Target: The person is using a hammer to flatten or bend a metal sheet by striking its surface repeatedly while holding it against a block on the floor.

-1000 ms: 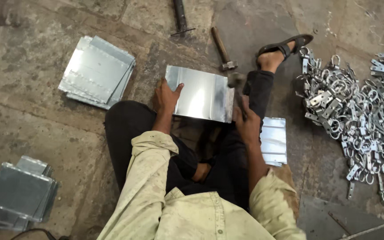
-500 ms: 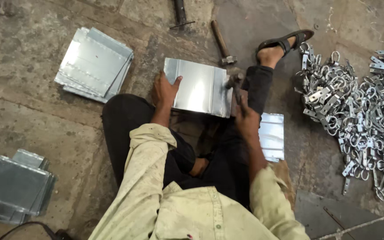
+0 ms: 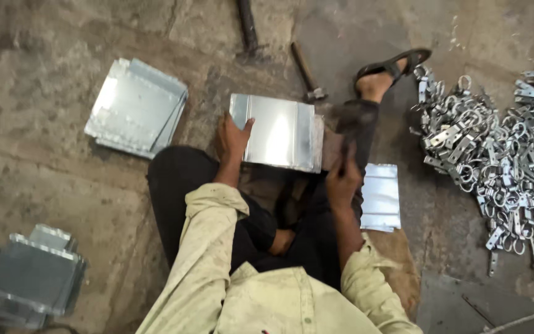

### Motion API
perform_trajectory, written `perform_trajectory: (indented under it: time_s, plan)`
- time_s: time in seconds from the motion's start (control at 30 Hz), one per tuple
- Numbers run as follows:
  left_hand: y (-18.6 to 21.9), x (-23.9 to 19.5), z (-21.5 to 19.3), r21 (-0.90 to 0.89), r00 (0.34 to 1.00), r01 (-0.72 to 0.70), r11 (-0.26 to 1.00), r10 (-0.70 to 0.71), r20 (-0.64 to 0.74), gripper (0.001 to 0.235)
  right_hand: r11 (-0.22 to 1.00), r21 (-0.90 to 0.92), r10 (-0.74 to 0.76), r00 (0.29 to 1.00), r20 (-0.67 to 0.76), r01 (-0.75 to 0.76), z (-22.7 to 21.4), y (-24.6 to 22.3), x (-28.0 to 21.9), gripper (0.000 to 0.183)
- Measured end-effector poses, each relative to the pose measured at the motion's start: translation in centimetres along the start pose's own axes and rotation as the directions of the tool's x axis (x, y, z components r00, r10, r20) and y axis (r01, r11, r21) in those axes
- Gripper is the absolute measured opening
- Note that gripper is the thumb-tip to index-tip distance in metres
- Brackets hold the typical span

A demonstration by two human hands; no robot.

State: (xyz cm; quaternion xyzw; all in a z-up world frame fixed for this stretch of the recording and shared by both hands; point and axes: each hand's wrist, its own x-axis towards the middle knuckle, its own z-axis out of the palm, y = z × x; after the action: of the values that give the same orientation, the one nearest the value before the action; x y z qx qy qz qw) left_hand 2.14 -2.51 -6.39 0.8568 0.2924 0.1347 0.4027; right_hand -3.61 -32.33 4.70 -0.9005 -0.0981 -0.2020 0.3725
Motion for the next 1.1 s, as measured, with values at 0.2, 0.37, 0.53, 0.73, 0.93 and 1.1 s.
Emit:
perform_trajectory:
  time_s: [0.2, 0.37, 0.53, 0.73, 0.93, 1.1]
  plan:
    - [1.4, 1.1, -0.2, -0.016, 1.000, 0.009, 1.000, -0.009, -0.005, 0.081, 0.995, -0.026, -0.090, 0.991, 0.104, 0.093, -0.6, 0.5, 1.2, 0.057]
    - [1.9, -0.4, -1.5, -0.015, 0.996, 0.067, 0.998, -0.066, 0.055, 0.077, 0.995, -0.091, 0.048, 0.993, 0.108, -0.038, 0.3, 0.5, -1.4, 0.051]
    - [2.3, -0.9, -2.1, 0.007, 0.999, 0.032, 0.999, -0.033, 0.013, 0.085, 0.996, 0.033, -0.083, 0.996, 0.042, 0.082, -1.2, -0.6, -1.8, 0.051]
    - [2.8, -0.8, -2.7, 0.006, 0.997, 0.054, 0.998, -0.055, 0.050, 0.080, 0.971, -0.110, 0.234, 0.947, 0.220, -0.214, -1.4, -1.0, 1.6, 0.042]
    - [2.9, -0.7, -2.8, -0.010, 0.995, 0.074, 0.997, -0.073, 0.061, 0.080, 0.940, -0.095, -0.337, 0.935, -0.110, 0.328, -0.8, -0.3, -2.2, 0.043]
    - [3.1, -0.8, -2.7, -0.063, 0.995, 0.090, 0.994, -0.087, 0.045, 0.079, 0.999, -0.014, 0.048, 0.999, 0.027, -0.047, -2.4, 0.2, -2.1, 0.045]
